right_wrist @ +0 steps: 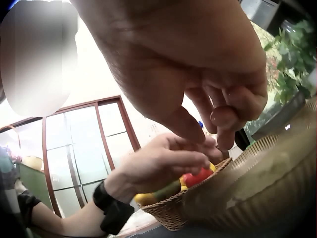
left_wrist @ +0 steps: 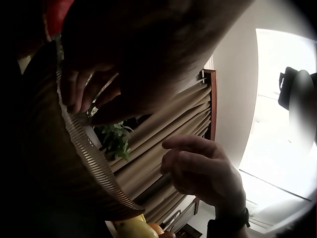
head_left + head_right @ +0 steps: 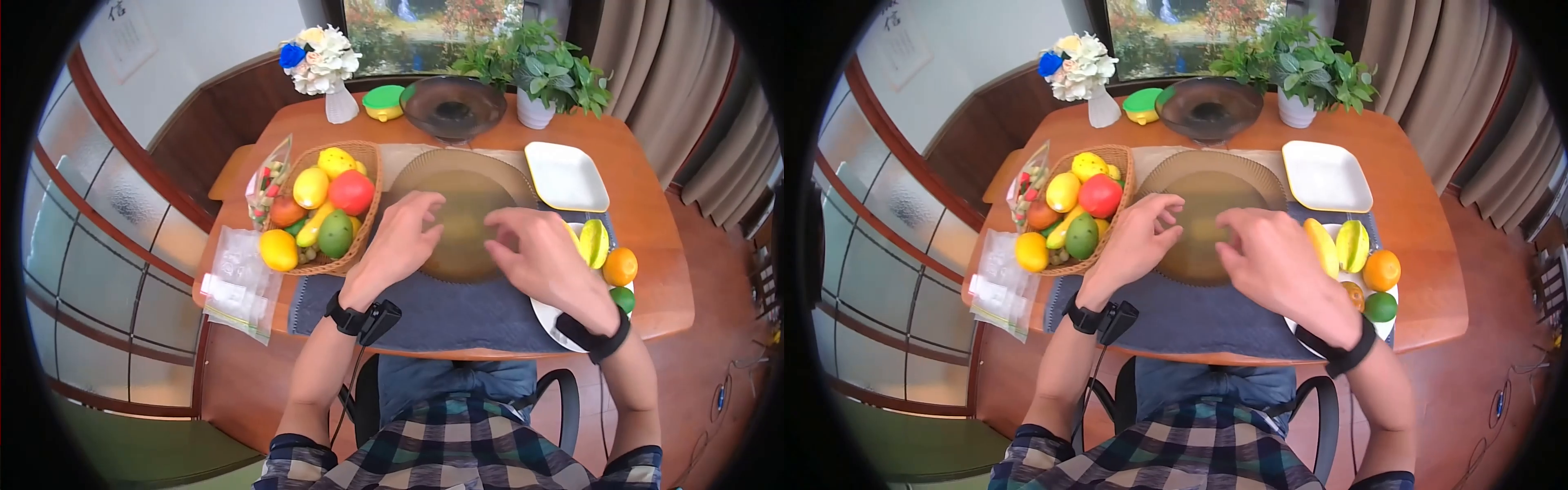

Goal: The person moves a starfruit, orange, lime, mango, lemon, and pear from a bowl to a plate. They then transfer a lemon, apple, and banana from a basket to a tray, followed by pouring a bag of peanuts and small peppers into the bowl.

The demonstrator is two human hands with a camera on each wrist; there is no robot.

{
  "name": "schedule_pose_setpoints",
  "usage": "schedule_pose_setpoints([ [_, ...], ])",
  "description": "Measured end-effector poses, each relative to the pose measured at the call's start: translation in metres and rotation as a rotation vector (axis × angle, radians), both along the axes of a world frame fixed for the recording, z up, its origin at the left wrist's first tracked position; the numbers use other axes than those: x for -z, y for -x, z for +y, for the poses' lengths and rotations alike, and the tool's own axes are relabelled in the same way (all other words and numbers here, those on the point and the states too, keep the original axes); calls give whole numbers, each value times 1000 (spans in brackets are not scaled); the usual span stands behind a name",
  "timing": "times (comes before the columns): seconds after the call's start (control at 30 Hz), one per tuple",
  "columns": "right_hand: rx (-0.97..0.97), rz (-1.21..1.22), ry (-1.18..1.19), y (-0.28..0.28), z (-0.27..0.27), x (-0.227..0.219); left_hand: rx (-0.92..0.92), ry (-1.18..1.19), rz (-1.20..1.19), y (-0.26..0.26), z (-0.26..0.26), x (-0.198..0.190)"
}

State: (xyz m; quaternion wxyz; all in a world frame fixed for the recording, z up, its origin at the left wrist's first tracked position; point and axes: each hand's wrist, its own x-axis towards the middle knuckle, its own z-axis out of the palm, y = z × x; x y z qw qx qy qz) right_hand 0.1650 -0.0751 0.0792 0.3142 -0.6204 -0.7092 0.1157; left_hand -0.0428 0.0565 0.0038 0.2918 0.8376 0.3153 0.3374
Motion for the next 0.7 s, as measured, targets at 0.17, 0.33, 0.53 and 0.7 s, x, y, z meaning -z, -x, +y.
schedule_pose_setpoints([
  [0.17,7,110,13,20,59,49,-188,-20,39,36,-11,-59],
  [0.33,75,204,31,16,80,81,-350,-235,380,94,-22,-83],
  [0.53,65,251,39,11,82,90,-337,-104,558,106,-23,-70],
  [0.7,82,158,4,8,77,86,-333,-100,540,102,-15,-60],
])
